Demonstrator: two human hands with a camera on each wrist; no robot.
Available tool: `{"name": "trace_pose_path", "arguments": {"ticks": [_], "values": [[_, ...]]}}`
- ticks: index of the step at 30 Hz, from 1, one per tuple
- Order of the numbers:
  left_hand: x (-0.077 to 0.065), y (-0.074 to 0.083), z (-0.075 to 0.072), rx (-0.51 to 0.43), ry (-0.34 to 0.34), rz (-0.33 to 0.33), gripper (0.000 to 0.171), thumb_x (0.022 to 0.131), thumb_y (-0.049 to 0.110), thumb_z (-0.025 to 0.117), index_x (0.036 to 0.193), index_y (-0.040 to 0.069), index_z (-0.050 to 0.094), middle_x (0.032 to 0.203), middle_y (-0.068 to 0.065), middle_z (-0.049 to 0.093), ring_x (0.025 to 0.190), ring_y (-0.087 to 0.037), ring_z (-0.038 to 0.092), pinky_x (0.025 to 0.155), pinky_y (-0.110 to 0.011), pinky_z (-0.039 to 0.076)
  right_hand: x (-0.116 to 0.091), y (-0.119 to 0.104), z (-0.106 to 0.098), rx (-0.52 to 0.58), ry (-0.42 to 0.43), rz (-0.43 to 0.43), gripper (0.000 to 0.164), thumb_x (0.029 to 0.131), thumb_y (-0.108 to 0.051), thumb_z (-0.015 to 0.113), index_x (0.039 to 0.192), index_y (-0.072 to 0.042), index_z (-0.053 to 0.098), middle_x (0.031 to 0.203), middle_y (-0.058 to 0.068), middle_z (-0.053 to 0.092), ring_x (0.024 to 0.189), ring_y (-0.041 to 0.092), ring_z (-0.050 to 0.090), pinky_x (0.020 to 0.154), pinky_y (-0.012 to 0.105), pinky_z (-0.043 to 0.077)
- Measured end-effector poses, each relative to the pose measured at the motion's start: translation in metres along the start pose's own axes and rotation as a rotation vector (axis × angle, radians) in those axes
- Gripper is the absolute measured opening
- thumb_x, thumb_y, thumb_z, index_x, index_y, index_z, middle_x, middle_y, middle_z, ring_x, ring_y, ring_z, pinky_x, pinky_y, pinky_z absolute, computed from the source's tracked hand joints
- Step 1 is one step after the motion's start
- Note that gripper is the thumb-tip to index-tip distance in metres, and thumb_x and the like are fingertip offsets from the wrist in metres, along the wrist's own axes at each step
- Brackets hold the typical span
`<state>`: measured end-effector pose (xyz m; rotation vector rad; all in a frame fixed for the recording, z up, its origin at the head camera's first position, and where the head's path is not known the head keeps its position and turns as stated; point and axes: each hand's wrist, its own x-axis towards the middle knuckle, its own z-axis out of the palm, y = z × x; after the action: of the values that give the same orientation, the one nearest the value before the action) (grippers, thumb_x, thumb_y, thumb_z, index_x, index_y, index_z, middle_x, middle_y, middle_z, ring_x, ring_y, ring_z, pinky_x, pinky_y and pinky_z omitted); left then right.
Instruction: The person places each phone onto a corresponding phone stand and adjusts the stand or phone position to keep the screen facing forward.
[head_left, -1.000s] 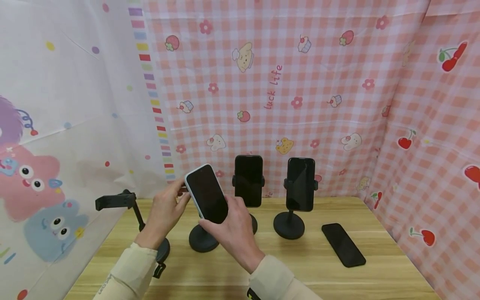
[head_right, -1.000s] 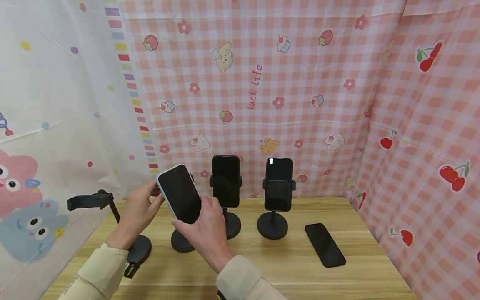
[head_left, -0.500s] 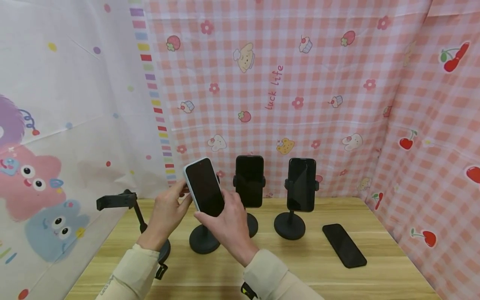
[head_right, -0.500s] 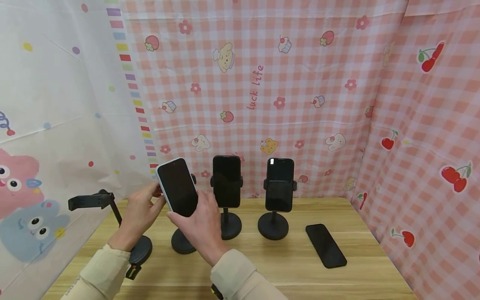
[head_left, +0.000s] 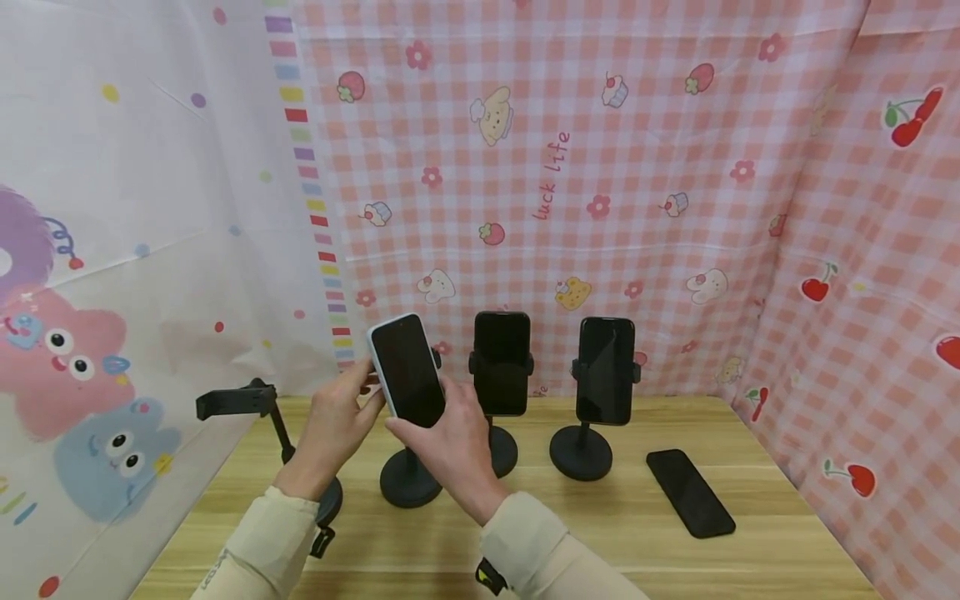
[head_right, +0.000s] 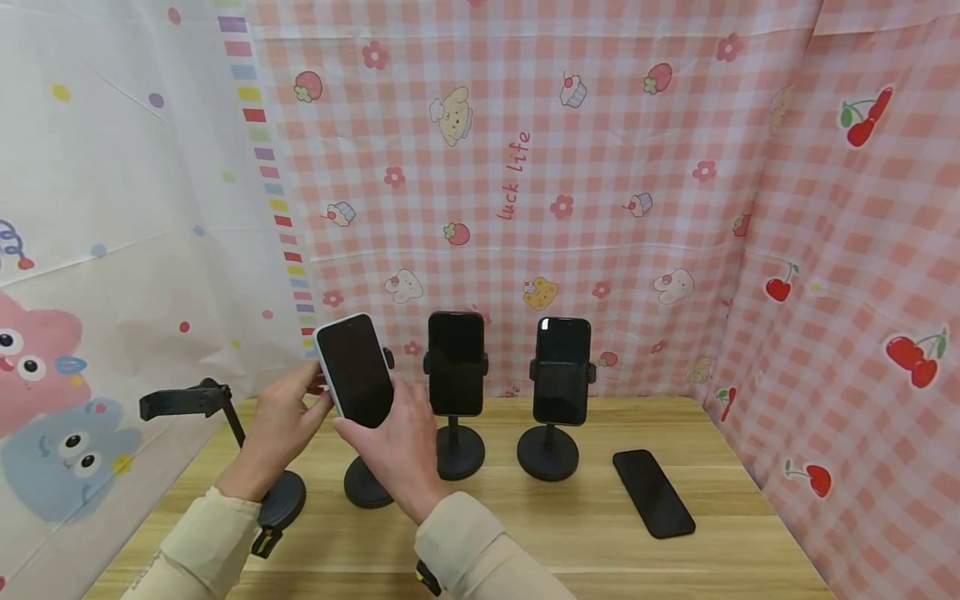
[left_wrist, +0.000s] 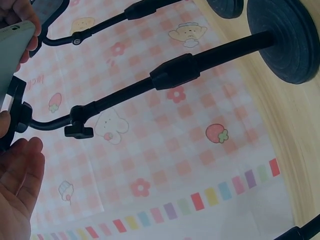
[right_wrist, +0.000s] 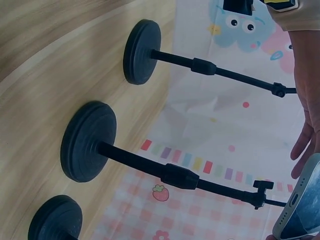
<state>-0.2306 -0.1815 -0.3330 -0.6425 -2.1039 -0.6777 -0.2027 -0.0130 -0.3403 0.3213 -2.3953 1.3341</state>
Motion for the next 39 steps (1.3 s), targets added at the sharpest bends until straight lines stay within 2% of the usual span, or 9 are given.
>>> {"name": "trace_pose_path", "arguments": {"ticks": [12,18,22,29,34,39], "values": [[0.002,-0.003,0.003,0.029,-0.001,0.008,0.034,0.08,0.0,0.072,0.112,0.002,0.064,0.092,-0.016,0.073,0.08,-0.024,0.067,0.068,-0.046,0.059,0.006,0.002,0.005,0.004,0.02,0.003,0.082,0.068,-0.056,0.076,0.133,-0.012,0.052,0.119,0.008,0.056,0.095,0.02,0.054,0.08,0.043,0.052],[0.001,-0.005,0.003,0.055,0.007,0.033,0.028,0.08,0.003,0.073,0.107,0.003,0.066,0.092,-0.015,0.073,0.081,-0.025,0.067,0.069,-0.046,0.058,0.008,0.001,0.008,0.001,0.037,0.008,0.084,0.068,-0.055,0.077,0.133,-0.008,0.051,0.119,0.01,0.056,0.098,0.022,0.054,0.083,0.045,0.052],[0.001,-0.006,0.002,0.072,0.017,0.063,0.027,0.079,0.005,0.074,0.106,0.004,0.067,0.094,-0.015,0.073,0.085,-0.026,0.067,0.07,-0.048,0.058,0.009,0.001,0.008,-0.005,0.045,-0.003,0.083,0.068,-0.054,0.078,0.131,-0.006,0.051,0.121,0.012,0.056,0.101,0.024,0.054,0.086,0.046,0.051],[-0.002,-0.007,0.001,0.11,0.032,0.117,0.031,0.08,0.011,0.075,0.11,0.005,0.067,0.102,-0.016,0.073,0.091,-0.026,0.067,0.073,-0.05,0.057,0.01,0.001,0.008,0.014,0.045,-0.022,0.079,0.07,-0.05,0.078,0.129,-0.006,0.053,0.12,0.011,0.056,0.098,0.022,0.053,0.082,0.044,0.051],[-0.003,-0.008,0.002,0.119,0.063,0.133,0.032,0.078,0.009,0.076,0.109,0.005,0.068,0.102,-0.016,0.073,0.092,-0.027,0.067,0.073,-0.05,0.057,0.012,0.002,0.009,0.009,0.04,-0.023,0.08,0.07,-0.05,0.078,0.131,-0.005,0.052,0.119,0.011,0.056,0.098,0.022,0.053,0.082,0.044,0.052],[-0.001,-0.008,0.002,0.123,0.064,0.139,0.032,0.078,0.01,0.076,0.108,0.004,0.068,0.103,-0.016,0.073,0.094,-0.026,0.067,0.075,-0.049,0.057,0.014,0.003,0.01,0.004,0.041,-0.02,0.081,0.07,-0.05,0.078,0.131,-0.005,0.051,0.12,0.011,0.056,0.099,0.022,0.053,0.083,0.044,0.052]]}}
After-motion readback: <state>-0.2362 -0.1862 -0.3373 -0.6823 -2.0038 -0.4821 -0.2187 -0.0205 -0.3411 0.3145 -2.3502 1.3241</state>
